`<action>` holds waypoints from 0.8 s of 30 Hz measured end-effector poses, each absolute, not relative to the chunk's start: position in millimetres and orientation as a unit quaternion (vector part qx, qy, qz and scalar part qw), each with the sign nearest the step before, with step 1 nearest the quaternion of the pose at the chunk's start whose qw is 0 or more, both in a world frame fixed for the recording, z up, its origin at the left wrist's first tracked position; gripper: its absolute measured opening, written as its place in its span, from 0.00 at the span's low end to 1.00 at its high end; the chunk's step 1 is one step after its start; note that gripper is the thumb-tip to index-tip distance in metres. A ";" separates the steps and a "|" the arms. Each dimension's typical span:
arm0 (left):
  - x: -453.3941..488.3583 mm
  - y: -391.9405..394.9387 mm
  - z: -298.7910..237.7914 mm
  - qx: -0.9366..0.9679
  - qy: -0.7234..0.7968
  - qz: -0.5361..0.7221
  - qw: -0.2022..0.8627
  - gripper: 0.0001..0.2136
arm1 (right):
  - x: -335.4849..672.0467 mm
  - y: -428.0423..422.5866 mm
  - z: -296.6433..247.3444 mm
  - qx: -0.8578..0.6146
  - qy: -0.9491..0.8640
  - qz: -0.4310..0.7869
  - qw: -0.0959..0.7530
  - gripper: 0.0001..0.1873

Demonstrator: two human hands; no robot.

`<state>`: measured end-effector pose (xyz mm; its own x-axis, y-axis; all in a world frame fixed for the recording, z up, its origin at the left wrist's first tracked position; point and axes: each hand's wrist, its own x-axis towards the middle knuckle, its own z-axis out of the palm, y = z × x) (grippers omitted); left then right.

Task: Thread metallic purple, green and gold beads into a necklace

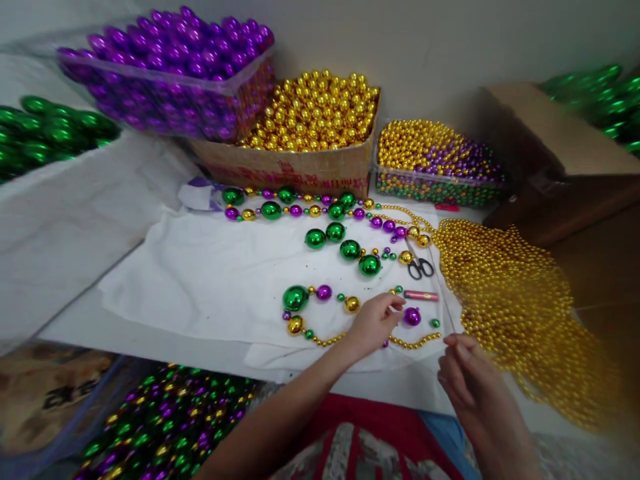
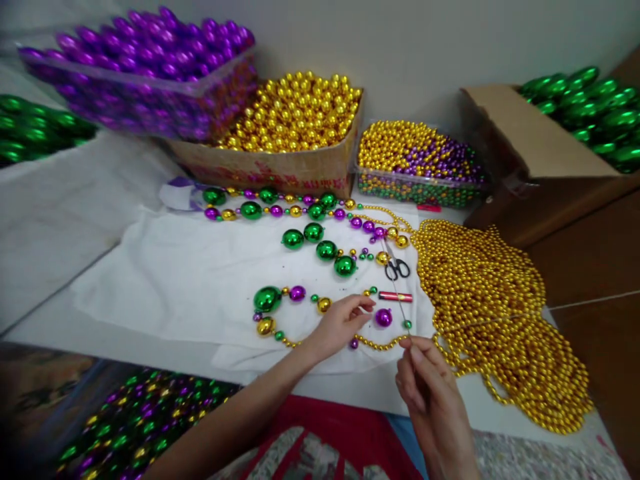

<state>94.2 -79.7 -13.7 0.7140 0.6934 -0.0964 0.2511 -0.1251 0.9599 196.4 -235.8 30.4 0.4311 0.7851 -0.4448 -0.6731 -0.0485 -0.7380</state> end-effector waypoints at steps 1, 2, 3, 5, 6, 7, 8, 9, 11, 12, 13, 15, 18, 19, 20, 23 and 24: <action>97.2 -84.2 -15.0 0.755 0.313 0.185 0.545 0.10 | 196.5 -235.9 30.6 -0.490 -0.061 0.535 0.686 0.08; 99.8 -89.0 -15.0 0.781 0.300 0.182 0.517 0.10 | 196.3 -236.3 31.4 -0.493 -0.064 0.537 0.682 0.08; 101.7 -93.5 -14.0 0.800 0.291 0.181 0.493 0.10 | 196.1 -237.0 32.8 -0.503 -0.064 0.536 0.675 0.08; 103.4 -101.1 -11.2 0.826 0.275 0.178 0.458 0.10 | 195.7 -238.6 37.1 -0.530 -0.064 0.528 0.661 0.10; 103.2 -103.8 -10.0 0.836 0.268 0.174 0.447 0.10 | 195.8 -239.0 39.8 -0.543 -0.066 0.523 0.654 0.11; 102.2 -106.0 -9.1 0.844 0.263 0.171 0.435 0.10 | 196.0 -238.6 42.6 -0.551 -0.070 0.520 0.649 0.11; 100.7 -107.5 -8.7 0.850 0.261 0.170 0.424 0.10 | 196.2 -237.2 45.5 -0.553 -0.077 0.522 0.645 0.12; 98.8 -108.7 -8.5 0.855 0.259 0.171 0.414 0.10 | 196.5 -234.7 48.3 -0.551 -0.084 0.524 0.644 0.12; 93.8 -110.4 -8.2 0.858 0.259 0.187 0.402 0.10 | 196.6 -226.1 54.7 -0.548 -0.103 0.525 0.643 0.13; 90.6 -111.2 -7.7 0.856 0.258 0.204 0.399 0.10 | 196.6 -220.5 58.4 -0.550 -0.116 0.519 0.643 0.13; 87.0 -112.4 -6.6 0.852 0.257 0.227 0.396 0.10 | 196.7 -214.4 62.6 -0.556 -0.130 0.510 0.644 0.13; 78.2 -116.1 -2.7 0.839 0.257 0.289 0.383 0.12 | 197.6 -202.4 72.4 -0.567 -0.154 0.491 0.643 0.13; 62.7 -123.0 5.8 0.814 0.262 0.383 0.350 0.14 | 200.8 -187.9 86.7 -0.579 -0.167 0.469 0.646 0.12; 57.7 -124.4 8.0 0.807 0.263 0.402 0.344 0.14 | 201.9 -184.4 90.2 -0.583 -0.172 0.459 0.648 0.12; 53.3 -124.7 9.6 0.801 0.264 0.414 0.343 0.13 | 202.7 -181.6 92.9 -0.587 -0.179 0.450 0.648 0.12; 43.4 -115.1 8.7 0.776 0.302 0.413 0.369 0.10 | 201.6 -177.6 94.5 -0.587 -0.200 0.443 0.647 0.13; 41.2 -108.0 6.9 0.767 0.324 0.403 0.380 0.09 | 200.1 -177.6 93.1 -0.585 -0.205 0.445 0.646 0.13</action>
<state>41.2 -108.0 6.9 0.4659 0.8030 0.3717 0.1905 -0.5012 0.8441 200.1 -177.6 93.1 0.5203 0.8147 -0.2561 -0.3354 -0.0808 -0.9386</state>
